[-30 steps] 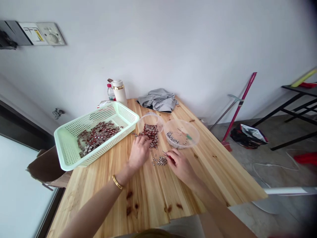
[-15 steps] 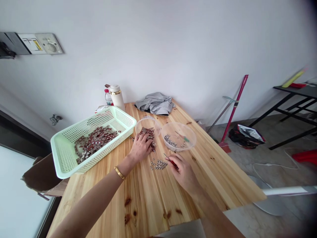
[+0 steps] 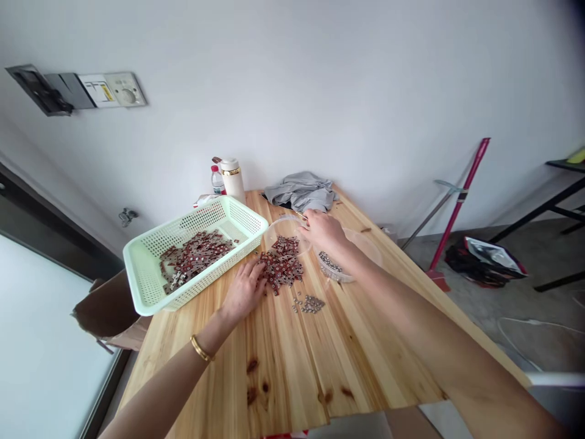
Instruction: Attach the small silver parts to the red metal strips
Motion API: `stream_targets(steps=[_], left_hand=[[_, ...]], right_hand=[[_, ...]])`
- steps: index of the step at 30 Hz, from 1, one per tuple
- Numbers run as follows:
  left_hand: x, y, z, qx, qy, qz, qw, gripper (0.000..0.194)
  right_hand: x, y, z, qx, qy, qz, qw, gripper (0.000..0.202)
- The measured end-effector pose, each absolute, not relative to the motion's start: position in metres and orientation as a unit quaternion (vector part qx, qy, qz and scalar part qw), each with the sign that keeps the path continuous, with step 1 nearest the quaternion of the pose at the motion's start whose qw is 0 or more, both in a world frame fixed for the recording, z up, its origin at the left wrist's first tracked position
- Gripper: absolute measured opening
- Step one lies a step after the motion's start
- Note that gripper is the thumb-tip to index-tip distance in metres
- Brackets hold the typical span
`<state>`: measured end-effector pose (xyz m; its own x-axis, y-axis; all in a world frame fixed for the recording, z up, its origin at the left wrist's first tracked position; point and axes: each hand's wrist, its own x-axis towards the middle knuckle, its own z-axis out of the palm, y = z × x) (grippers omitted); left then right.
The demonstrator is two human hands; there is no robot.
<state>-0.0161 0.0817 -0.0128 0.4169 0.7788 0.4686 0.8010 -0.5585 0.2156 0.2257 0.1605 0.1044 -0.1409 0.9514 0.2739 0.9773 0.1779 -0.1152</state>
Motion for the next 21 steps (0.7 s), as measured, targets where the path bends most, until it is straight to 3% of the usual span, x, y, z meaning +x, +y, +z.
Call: stream_targets(steps=[4, 11, 21], left_hand=[[-0.013, 0.111, -0.020, -0.825, -0.518, -0.226, 0.003, 0.042], [-0.009, 0.106, -0.024, -0.822, -0.527, -0.218, 0.003, 0.041], [-0.005, 0.052, -0.017, -0.805, -0.522, -0.283, -0.009, 0.056]], right_hand=[[0.218, 0.170, 0.097, -0.660, -0.741, -0.051, 0.115, 0.017], [0.217, 0.149, 0.095, -0.599, -0.780, -0.068, 0.165, 0.009], [0.196, 0.070, 0.077, -0.489, -0.816, -0.192, 0.240, 0.016]])
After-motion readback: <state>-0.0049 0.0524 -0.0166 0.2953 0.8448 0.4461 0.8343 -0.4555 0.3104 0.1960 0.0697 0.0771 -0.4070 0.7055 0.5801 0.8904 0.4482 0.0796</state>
